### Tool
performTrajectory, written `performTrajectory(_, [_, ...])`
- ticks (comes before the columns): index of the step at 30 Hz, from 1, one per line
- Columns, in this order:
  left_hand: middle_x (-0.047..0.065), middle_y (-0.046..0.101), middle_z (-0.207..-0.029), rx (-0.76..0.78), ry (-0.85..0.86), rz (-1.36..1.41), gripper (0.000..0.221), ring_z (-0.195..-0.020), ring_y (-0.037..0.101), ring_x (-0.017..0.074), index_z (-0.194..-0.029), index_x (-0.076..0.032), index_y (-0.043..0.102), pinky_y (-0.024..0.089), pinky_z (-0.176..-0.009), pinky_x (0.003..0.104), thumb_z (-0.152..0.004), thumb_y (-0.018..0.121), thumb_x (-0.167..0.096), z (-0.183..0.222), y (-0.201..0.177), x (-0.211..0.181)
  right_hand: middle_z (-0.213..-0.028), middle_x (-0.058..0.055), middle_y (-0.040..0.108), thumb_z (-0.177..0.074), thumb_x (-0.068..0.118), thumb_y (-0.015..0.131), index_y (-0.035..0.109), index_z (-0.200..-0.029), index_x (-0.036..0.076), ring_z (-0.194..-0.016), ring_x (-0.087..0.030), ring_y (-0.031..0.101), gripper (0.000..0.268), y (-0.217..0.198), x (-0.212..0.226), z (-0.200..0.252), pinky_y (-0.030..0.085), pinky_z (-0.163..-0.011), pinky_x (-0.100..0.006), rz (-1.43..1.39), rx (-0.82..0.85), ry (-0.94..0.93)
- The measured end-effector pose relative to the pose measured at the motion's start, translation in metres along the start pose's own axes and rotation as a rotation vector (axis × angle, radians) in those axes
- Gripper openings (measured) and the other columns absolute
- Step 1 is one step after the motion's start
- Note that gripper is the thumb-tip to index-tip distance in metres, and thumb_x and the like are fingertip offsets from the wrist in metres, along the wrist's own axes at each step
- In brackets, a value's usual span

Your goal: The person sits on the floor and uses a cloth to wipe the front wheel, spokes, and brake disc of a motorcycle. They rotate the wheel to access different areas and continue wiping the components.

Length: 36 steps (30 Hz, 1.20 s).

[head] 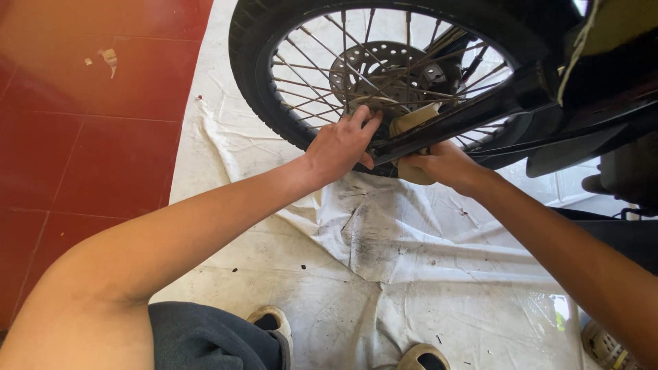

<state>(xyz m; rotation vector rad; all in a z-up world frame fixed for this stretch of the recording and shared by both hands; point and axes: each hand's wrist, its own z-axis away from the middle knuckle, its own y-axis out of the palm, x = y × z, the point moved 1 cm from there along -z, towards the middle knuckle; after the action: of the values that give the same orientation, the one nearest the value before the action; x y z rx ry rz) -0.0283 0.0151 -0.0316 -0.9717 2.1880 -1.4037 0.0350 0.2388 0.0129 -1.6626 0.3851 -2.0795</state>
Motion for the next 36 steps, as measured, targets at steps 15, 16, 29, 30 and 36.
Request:
performTrajectory(15, [0.010, 0.053, -0.126, 0.169, 0.049, 0.068, 0.107, -0.071, 0.074, 0.0364, -0.151, -0.007, 0.049, 0.065, -0.058, 0.057, -0.065, 0.098, -0.048, -0.003, 0.004, 0.014, -0.112, -0.012, 0.072, -0.085, 0.020, 0.073, 0.072, -0.125, 0.009, -0.112, -0.032, 0.066, 0.041, 0.011, -0.020, -0.015, 0.049, -0.094, -0.046, -0.050, -0.078, 0.139])
performTrajectory(16, [0.010, 0.053, -0.126, 0.178, 0.051, 0.071, 0.107, -0.071, 0.074, 0.0364, -0.151, -0.007, 0.049, 0.065, -0.058, 0.057, -0.065, 0.098, -0.048, -0.001, -0.003, 0.013, -0.112, -0.012, 0.072, -0.085, 0.020, 0.073, 0.072, -0.125, 0.009, -0.112, -0.032, 0.066, 0.041, 0.015, -0.025, -0.008, 0.049, -0.094, -0.046, -0.055, -0.075, 0.147])
performTrajectory(29, [0.019, 0.055, -0.129, 0.285, 0.132, -0.033, 0.080, -0.063, 0.072, 0.0265, -0.153, -0.003, 0.048, 0.061, -0.052, 0.041, -0.091, 0.086, -0.037, -0.003, -0.056, -0.004, -0.119, -0.026, 0.071, -0.071, 0.029, 0.069, 0.070, -0.124, 0.003, -0.116, -0.042, 0.067, 0.058, 0.043, -0.079, 0.040, 0.051, -0.091, -0.051, 0.351, 0.383, 0.329])
performTrajectory(30, [0.021, 0.055, -0.130, 0.285, 0.137, -0.015, 0.076, -0.063, 0.073, 0.0275, -0.154, -0.004, 0.048, 0.060, -0.051, 0.042, -0.094, 0.084, -0.033, -0.004, -0.062, -0.007, -0.122, -0.025, 0.071, -0.069, 0.028, 0.068, 0.071, -0.125, 0.005, -0.117, -0.042, 0.066, 0.061, 0.042, -0.077, 0.040, 0.051, -0.092, -0.050, 0.317, 0.338, 0.335])
performTrajectory(36, [0.021, 0.049, -0.141, 0.232, 0.148, 0.100, 0.071, -0.075, 0.076, 0.0435, -0.146, -0.016, 0.055, 0.064, -0.063, 0.057, -0.088, 0.086, -0.041, 0.009, -0.045, 0.004, -0.127, -0.018, 0.070, -0.083, 0.035, 0.065, 0.073, -0.127, 0.015, -0.124, -0.038, 0.063, 0.049, 0.025, -0.049, 0.028, 0.048, -0.102, -0.049, 0.077, 0.053, 0.365])
